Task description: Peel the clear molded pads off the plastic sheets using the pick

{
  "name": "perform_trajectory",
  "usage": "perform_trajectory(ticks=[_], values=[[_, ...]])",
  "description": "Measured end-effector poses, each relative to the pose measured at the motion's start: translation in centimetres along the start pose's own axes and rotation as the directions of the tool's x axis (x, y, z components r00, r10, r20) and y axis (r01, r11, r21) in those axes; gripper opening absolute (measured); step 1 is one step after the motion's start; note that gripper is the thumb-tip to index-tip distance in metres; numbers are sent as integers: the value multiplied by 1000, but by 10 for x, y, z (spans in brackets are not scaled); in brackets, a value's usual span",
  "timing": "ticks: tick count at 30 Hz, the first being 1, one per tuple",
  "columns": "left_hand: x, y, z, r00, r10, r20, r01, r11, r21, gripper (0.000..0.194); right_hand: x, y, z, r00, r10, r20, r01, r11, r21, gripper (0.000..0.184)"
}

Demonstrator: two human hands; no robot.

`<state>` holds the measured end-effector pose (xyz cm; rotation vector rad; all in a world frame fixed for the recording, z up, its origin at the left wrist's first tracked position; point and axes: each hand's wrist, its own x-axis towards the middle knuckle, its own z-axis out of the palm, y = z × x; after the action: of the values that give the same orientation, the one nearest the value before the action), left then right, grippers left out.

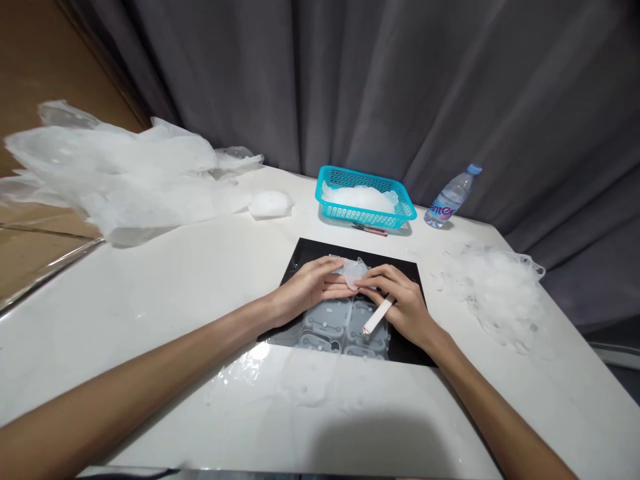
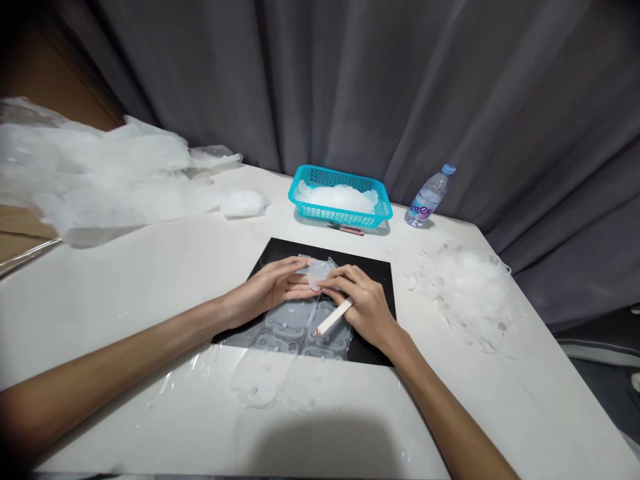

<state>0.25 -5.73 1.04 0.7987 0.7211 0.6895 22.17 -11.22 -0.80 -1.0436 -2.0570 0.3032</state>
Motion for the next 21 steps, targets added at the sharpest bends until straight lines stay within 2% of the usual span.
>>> perform_trajectory(ticks=[3, 8, 14, 21], values=[[0, 2, 1, 1000, 9, 25, -10, 1000, 14, 26, 2, 0, -4, 1000, 11, -5, -11, 999, 37, 14], [0, -1, -2, 1000, 23, 11, -23, 999, 29, 26, 2, 6, -9, 999, 26, 25, -25, 999, -36, 17], [-1, -2, -1, 999, 14, 30, -14, 1000, 4, 21, 0, 11, -7, 987, 153, 53, -153, 988, -10, 15], [0, -3, -3, 998, -1, 68, 1, 1000, 3, 23, -1, 15, -1, 966, 258, 27, -260, 959, 117, 4]])
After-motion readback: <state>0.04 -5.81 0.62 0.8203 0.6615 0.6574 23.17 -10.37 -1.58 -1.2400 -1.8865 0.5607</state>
